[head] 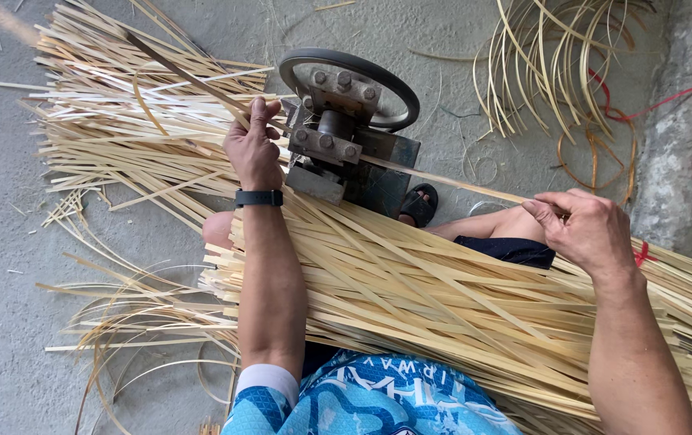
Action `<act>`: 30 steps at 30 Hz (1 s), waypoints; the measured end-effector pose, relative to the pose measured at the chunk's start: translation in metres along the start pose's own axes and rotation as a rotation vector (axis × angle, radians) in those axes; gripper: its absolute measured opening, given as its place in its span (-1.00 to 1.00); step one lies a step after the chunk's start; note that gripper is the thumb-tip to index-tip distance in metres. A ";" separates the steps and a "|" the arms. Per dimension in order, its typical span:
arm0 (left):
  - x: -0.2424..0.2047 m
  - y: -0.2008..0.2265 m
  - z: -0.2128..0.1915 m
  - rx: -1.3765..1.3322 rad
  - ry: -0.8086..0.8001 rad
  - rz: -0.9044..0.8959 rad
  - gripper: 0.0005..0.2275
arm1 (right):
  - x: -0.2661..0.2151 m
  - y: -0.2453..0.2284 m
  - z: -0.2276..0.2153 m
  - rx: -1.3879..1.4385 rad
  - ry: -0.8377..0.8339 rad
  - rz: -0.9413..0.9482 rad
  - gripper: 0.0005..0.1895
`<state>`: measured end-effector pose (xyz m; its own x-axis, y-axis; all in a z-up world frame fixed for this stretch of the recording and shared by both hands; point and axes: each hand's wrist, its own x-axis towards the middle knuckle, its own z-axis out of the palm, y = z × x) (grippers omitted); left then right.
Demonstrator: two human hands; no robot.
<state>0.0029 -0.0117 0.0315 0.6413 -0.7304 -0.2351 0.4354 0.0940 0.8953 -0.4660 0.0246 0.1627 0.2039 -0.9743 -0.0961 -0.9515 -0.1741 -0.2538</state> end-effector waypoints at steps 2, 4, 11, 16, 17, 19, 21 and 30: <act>0.001 -0.004 -0.001 -0.003 0.026 -0.020 -0.77 | 0.001 0.000 0.006 0.072 -0.091 0.106 -0.64; 0.001 -0.007 -0.004 -0.020 0.025 -0.015 -0.77 | -0.001 -0.003 0.020 0.239 -0.269 0.296 -0.54; -0.001 -0.004 -0.007 -0.045 -0.024 0.000 -0.79 | -0.032 -0.034 0.055 0.442 -0.556 -0.118 -0.69; 0.000 -0.005 -0.006 -0.107 -0.034 0.027 -0.79 | -0.043 -0.053 0.053 0.457 -0.398 -0.311 -0.73; 0.001 -0.006 -0.007 -0.122 -0.021 0.029 -0.79 | -0.044 -0.055 0.053 0.477 -0.347 -0.335 -0.77; 0.003 -0.007 -0.011 -0.168 0.041 0.068 -0.79 | -0.044 -0.055 0.050 0.516 -0.245 -0.382 -0.85; 0.007 -0.006 -0.018 -0.229 0.139 0.141 -0.78 | -0.048 -0.047 0.041 0.433 -0.216 -0.270 -0.90; 0.007 0.001 -0.029 -0.494 0.070 0.085 -0.61 | -0.026 0.036 -0.004 0.212 0.059 0.060 -0.90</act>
<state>0.0256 0.0030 0.0195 0.7210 -0.6605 -0.2096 0.6160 0.4723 0.6305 -0.5064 0.0431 0.1597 0.1290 -0.9897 -0.0623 -0.8902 -0.0879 -0.4469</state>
